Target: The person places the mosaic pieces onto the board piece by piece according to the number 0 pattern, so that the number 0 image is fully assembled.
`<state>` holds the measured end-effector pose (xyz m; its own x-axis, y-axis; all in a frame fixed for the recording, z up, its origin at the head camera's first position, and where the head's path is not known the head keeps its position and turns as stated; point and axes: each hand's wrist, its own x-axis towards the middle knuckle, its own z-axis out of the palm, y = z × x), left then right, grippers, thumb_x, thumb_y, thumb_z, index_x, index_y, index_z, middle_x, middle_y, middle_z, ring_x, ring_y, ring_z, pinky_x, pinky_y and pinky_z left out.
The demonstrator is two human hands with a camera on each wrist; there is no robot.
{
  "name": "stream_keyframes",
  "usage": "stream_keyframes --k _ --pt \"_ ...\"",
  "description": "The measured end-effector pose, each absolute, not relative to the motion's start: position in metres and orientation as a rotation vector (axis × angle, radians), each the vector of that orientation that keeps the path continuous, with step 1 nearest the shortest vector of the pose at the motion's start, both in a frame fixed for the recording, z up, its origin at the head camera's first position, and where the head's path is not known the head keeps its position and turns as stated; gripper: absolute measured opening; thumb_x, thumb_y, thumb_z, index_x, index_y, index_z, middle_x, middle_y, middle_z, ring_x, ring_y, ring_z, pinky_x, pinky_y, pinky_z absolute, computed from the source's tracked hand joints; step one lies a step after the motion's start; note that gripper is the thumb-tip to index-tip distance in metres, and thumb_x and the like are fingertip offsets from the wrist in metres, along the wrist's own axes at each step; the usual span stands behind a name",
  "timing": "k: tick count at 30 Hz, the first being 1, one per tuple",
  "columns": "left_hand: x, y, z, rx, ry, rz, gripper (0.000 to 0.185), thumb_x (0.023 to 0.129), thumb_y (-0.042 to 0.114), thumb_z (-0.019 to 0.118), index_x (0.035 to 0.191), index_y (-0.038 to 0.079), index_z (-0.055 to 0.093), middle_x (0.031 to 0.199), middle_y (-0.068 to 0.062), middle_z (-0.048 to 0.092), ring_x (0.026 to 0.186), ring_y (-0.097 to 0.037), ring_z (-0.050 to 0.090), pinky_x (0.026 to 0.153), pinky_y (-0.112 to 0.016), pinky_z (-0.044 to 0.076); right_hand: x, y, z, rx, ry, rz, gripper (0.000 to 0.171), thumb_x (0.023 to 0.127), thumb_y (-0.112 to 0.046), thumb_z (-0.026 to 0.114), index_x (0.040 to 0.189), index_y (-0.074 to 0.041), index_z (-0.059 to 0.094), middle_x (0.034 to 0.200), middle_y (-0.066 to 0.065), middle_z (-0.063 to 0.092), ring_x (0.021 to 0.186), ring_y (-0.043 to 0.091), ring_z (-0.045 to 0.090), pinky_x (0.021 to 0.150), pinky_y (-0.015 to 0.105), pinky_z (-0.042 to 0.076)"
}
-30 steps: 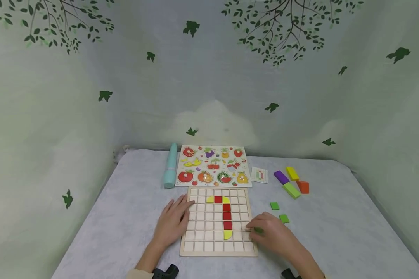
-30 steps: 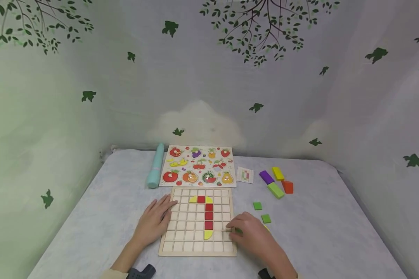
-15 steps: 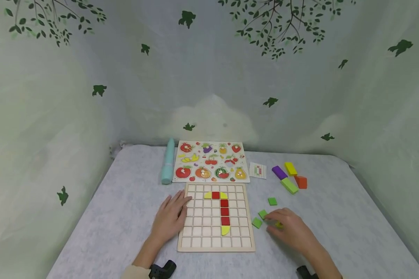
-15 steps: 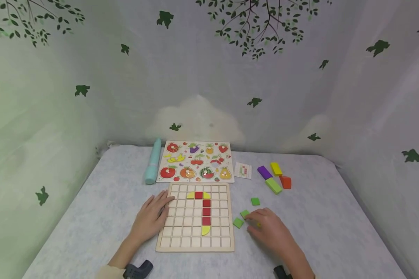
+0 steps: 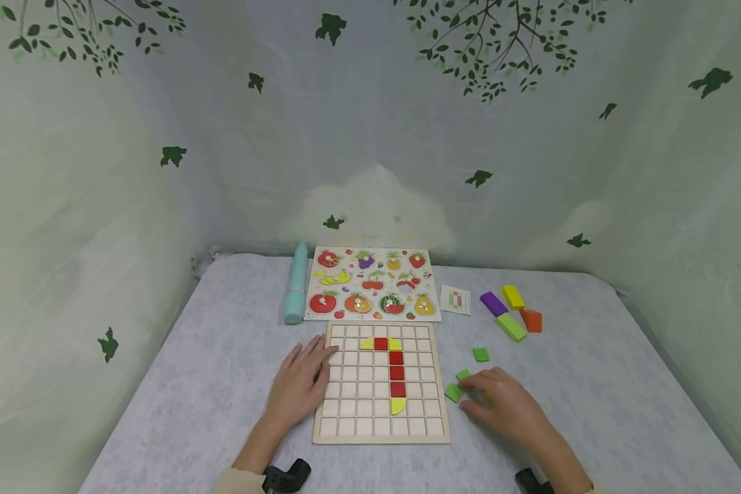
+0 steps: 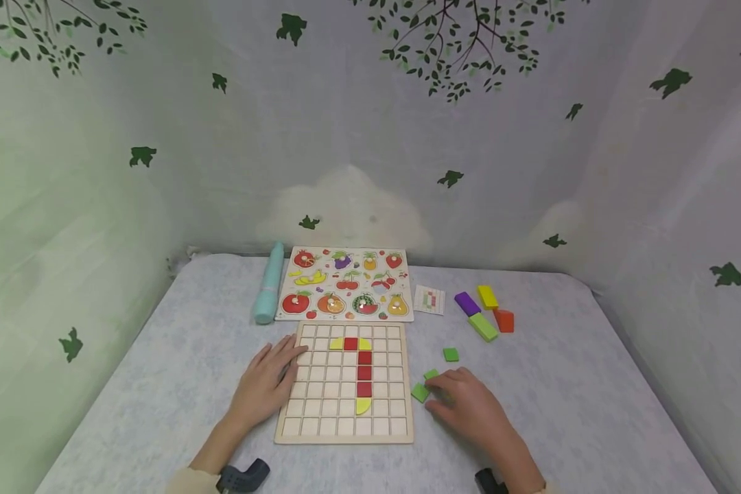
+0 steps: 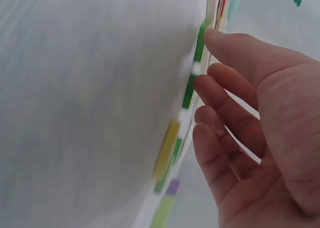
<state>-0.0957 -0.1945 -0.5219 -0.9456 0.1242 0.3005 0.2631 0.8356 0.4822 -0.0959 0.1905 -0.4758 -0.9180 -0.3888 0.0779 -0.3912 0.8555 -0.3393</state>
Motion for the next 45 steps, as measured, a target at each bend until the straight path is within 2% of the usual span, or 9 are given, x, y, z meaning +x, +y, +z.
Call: stream_keyframes --k 7,17,22,27,35,45 --pt "-0.095 -0.192 -0.526 -0.308 -2.756 -0.784 0.036 0.104 0.017 0.056 0.138 0.014 0.066 0.153 -0.017 0.053 0.148 -0.030 0.045 0.125 -0.053 0.028 -0.094 0.179 -0.476 0.651 -3.015 0.465 0.030 0.081 -0.029 0.089 0.109 -0.021 0.079 0.097 -0.016 0.071 0.096 0.007 0.065 0.085 0.033 0.059" --pt "-0.095 -0.192 -0.528 -0.309 -2.728 -0.799 0.035 0.102 0.014 0.058 0.137 0.011 0.067 0.151 -0.019 0.054 0.146 -0.033 0.046 0.123 -0.055 0.029 -0.099 0.161 -0.476 0.605 -2.877 0.658 0.026 0.078 -0.014 0.087 0.102 -0.020 0.079 0.097 -0.012 0.070 0.088 0.005 0.062 0.076 0.025 0.059" --pt "-0.095 -0.190 -0.530 -0.305 -2.766 -0.810 0.036 0.104 0.016 0.056 0.139 0.012 0.066 0.153 -0.017 0.052 0.148 -0.031 0.044 0.125 -0.054 0.027 -0.098 0.141 -0.474 0.686 -2.868 0.786 0.025 0.079 -0.015 0.087 0.102 -0.019 0.078 0.097 -0.011 0.070 0.085 0.008 0.059 0.069 0.018 0.056" --pt "-0.094 -0.190 -0.528 -0.313 -2.767 -0.851 0.036 0.104 0.016 0.057 0.139 0.011 0.065 0.154 -0.018 0.052 0.148 -0.032 0.044 0.125 -0.055 0.026 -0.093 0.121 -0.476 0.814 -2.886 0.850 0.021 0.082 -0.017 0.084 0.102 -0.021 0.079 0.096 -0.013 0.069 0.083 0.007 0.054 0.066 0.017 0.052" --pt "-0.096 -0.194 -0.524 -0.314 -2.754 -0.901 0.037 0.102 0.016 0.061 0.138 0.007 0.064 0.154 -0.018 0.051 0.148 -0.033 0.044 0.124 -0.057 0.026 -0.090 0.092 -0.481 0.947 -2.943 0.977 0.021 0.087 -0.024 0.081 0.108 -0.025 0.079 0.102 -0.016 0.068 0.088 0.006 0.055 0.073 0.018 0.051" --pt "-0.097 -0.198 -0.521 -0.291 -2.725 -0.946 0.036 0.102 0.016 0.061 0.136 0.007 0.065 0.154 -0.016 0.052 0.148 -0.034 0.044 0.124 -0.056 0.025 -0.090 0.081 -0.489 1.041 -2.946 0.938 0.020 0.090 -0.026 0.079 0.110 -0.030 0.081 0.104 -0.018 0.068 0.090 0.003 0.048 0.071 0.016 0.046"
